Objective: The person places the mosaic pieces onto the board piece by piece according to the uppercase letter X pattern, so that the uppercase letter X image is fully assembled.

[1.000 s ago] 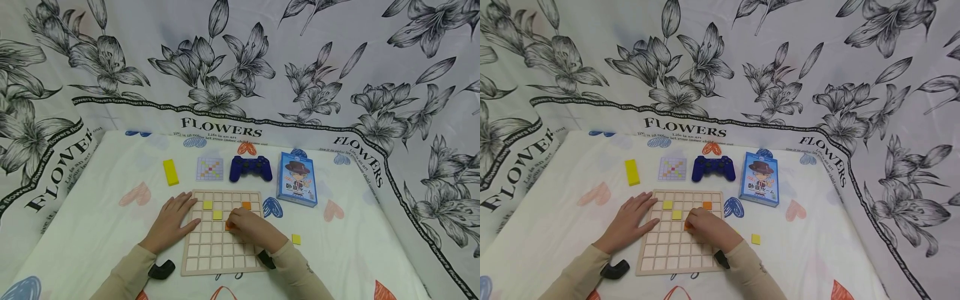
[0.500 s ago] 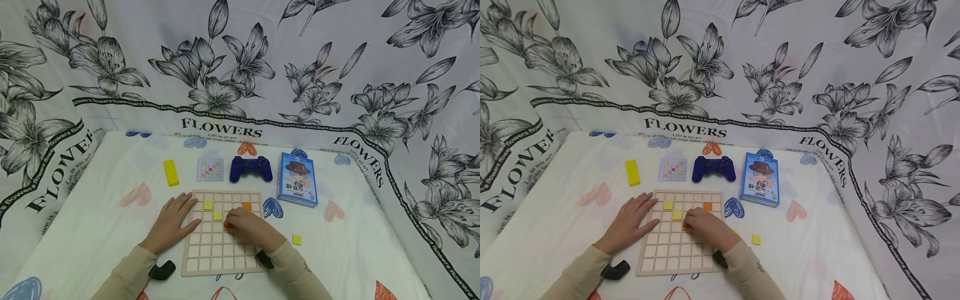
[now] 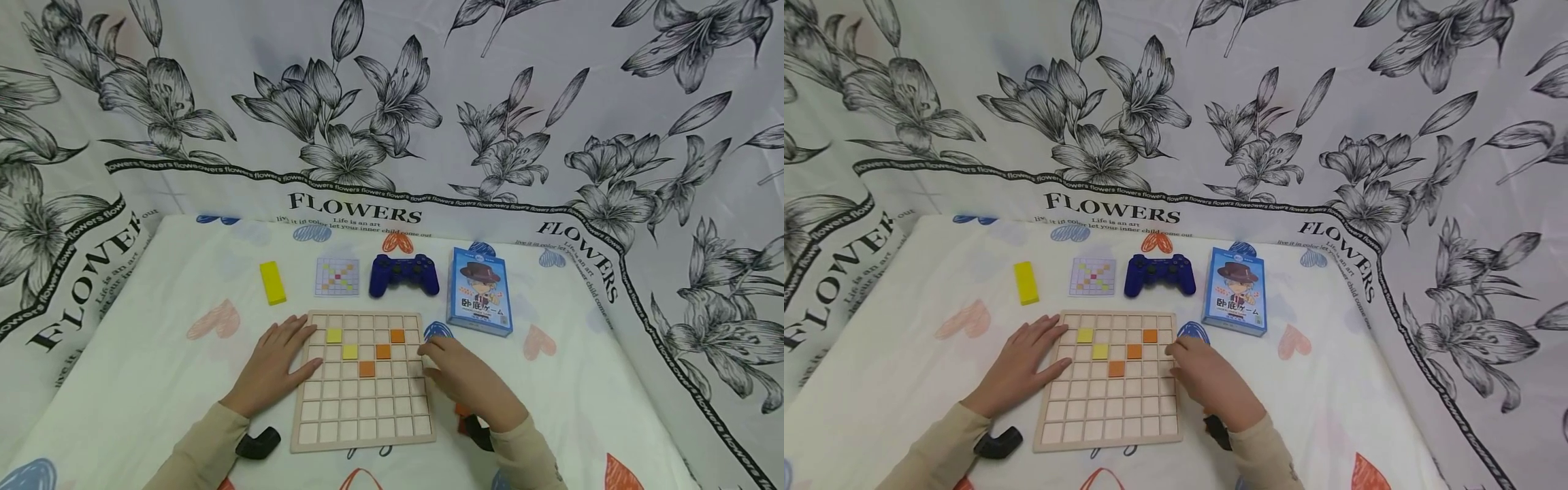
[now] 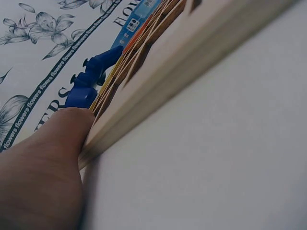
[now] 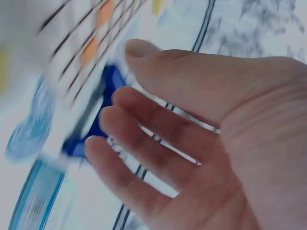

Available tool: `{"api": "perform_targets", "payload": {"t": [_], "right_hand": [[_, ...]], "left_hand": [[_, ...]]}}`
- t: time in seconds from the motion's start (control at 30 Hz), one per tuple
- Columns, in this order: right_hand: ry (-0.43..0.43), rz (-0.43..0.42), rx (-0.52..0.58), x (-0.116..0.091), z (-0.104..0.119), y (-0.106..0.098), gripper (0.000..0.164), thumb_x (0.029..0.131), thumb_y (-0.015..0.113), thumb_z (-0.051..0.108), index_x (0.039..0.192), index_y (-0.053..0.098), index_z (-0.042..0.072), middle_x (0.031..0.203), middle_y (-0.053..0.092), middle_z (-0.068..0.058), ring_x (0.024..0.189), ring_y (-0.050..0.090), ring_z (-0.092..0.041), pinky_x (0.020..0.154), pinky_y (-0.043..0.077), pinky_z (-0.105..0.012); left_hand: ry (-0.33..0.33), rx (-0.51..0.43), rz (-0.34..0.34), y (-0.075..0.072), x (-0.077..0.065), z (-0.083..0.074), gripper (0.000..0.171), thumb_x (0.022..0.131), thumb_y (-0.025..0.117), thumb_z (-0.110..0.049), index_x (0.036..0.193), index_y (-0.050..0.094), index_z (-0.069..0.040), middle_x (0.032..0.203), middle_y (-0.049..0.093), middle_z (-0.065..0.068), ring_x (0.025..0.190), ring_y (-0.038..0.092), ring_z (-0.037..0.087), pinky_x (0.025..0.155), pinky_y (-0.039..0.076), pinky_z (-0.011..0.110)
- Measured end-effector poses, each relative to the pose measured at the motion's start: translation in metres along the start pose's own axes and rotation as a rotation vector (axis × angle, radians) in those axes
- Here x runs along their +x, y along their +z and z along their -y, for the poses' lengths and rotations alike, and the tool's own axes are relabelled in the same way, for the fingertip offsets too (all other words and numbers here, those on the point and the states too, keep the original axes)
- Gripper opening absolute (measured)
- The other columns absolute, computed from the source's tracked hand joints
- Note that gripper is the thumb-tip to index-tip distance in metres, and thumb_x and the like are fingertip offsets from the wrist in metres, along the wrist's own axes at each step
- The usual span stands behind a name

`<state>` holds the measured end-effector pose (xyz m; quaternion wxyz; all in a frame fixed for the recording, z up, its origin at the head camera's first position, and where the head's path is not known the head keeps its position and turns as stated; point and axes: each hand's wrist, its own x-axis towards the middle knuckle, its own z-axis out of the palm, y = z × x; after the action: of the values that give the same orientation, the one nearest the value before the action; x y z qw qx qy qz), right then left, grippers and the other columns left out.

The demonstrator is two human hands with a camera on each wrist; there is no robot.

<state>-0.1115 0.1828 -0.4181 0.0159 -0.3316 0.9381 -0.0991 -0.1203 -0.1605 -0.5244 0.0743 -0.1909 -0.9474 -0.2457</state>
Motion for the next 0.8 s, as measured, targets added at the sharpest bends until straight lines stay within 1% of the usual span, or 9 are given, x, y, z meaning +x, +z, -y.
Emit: {"api": "perform_targets", "payload": {"t": [0.07,0.17,0.23,0.3,0.37,0.5,0.6,0.67,0.8], "right_hand": [[0.079,0.017,0.002,-0.016,-0.011,-0.003,0.027,0.084,0.072,0.006,0.11,0.065,0.007,0.106,0.061,-0.003,0.1,0.06,-0.018,0.086,0.055,-0.031],[0.23,0.065,0.011,-0.039,-0.027,-0.001,0.025,0.082,0.07,-0.002,0.106,0.066,0.005,0.104,0.062,-0.004,0.099,0.06,-0.02,0.087,0.055,-0.035],[0.307,0.094,0.019,-0.052,-0.036,0.004,0.024,0.082,0.069,-0.004,0.104,0.066,0.004,0.103,0.063,-0.005,0.097,0.061,-0.02,0.088,0.054,-0.036],[0.361,0.108,0.027,-0.062,-0.044,0.011,0.024,0.082,0.071,-0.001,0.104,0.066,0.005,0.102,0.063,-0.005,0.096,0.061,-0.019,0.089,0.054,-0.036],[0.377,0.113,0.035,-0.069,-0.049,0.017,0.024,0.081,0.072,0.001,0.104,0.065,0.006,0.102,0.063,-0.004,0.095,0.061,-0.018,0.089,0.054,-0.036],[0.371,0.093,0.057,-0.076,-0.054,0.024,0.027,0.079,0.075,0.002,0.103,0.065,0.008,0.1,0.062,-0.001,0.092,0.06,-0.015,0.086,0.055,-0.035],[0.381,0.088,0.048,-0.075,-0.054,0.026,0.027,0.079,0.076,0.003,0.102,0.066,0.01,0.1,0.062,0.001,0.091,0.06,-0.013,0.086,0.055,-0.034],[0.404,0.093,0.046,-0.075,-0.053,0.026,0.026,0.079,0.076,0.004,0.102,0.066,0.012,0.1,0.062,0.004,0.091,0.059,-0.011,0.087,0.055,-0.033],[0.426,0.092,0.047,-0.073,-0.052,0.026,0.026,0.08,0.076,0.006,0.102,0.063,0.012,0.098,0.061,0.005,0.085,0.056,-0.009,0.083,0.055,-0.031]], "left_hand": [[0.002,-0.002,0.002,0.0,0.0,-0.001,0.068,0.089,0.058,-0.054,0.143,0.045,-0.013,0.152,0.035,0.01,0.142,0.027,0.031,0.117,0.016,0.05],[0.005,0.0,0.005,-0.001,0.001,-0.001,0.069,0.09,0.058,-0.054,0.143,0.045,-0.013,0.152,0.035,0.01,0.141,0.027,0.031,0.117,0.017,0.051],[0.006,0.004,0.002,-0.001,0.001,-0.001,0.068,0.089,0.058,-0.054,0.143,0.045,-0.013,0.152,0.036,0.01,0.141,0.027,0.031,0.116,0.017,0.052],[0.008,0.007,-0.003,-0.001,0.001,-0.001,0.068,0.089,0.059,-0.053,0.142,0.045,-0.013,0.151,0.036,0.01,0.141,0.028,0.031,0.116,0.018,0.052],[0.012,0.01,-0.009,0.0,0.001,-0.001,0.068,0.089,0.059,-0.053,0.142,0.046,-0.013,0.151,0.036,0.01,0.141,0.028,0.031,0.116,0.018,0.052],[0.02,0.007,-0.02,0.001,0.001,0.0,0.067,0.089,0.06,-0.051,0.141,0.046,-0.012,0.151,0.037,0.011,0.14,0.029,0.032,0.115,0.018,0.052],[0.019,0.002,-0.023,0.0,0.0,0.001,0.067,0.089,0.06,-0.051,0.141,0.046,-0.012,0.151,0.037,0.011,0.14,0.029,0.032,0.115,0.018,0.052],[0.016,0.0,-0.017,0.0,0.0,0.001,0.067,0.089,0.059,-0.052,0.142,0.046,-0.012,0.151,0.037,0.011,0.141,0.028,0.031,0.116,0.018,0.051],[0.009,-0.003,-0.008,0.0,-0.001,0.001,0.068,0.09,0.057,-0.054,0.143,0.045,-0.013,0.152,0.035,0.01,0.142,0.027,0.03,0.117,0.016,0.05]]}}
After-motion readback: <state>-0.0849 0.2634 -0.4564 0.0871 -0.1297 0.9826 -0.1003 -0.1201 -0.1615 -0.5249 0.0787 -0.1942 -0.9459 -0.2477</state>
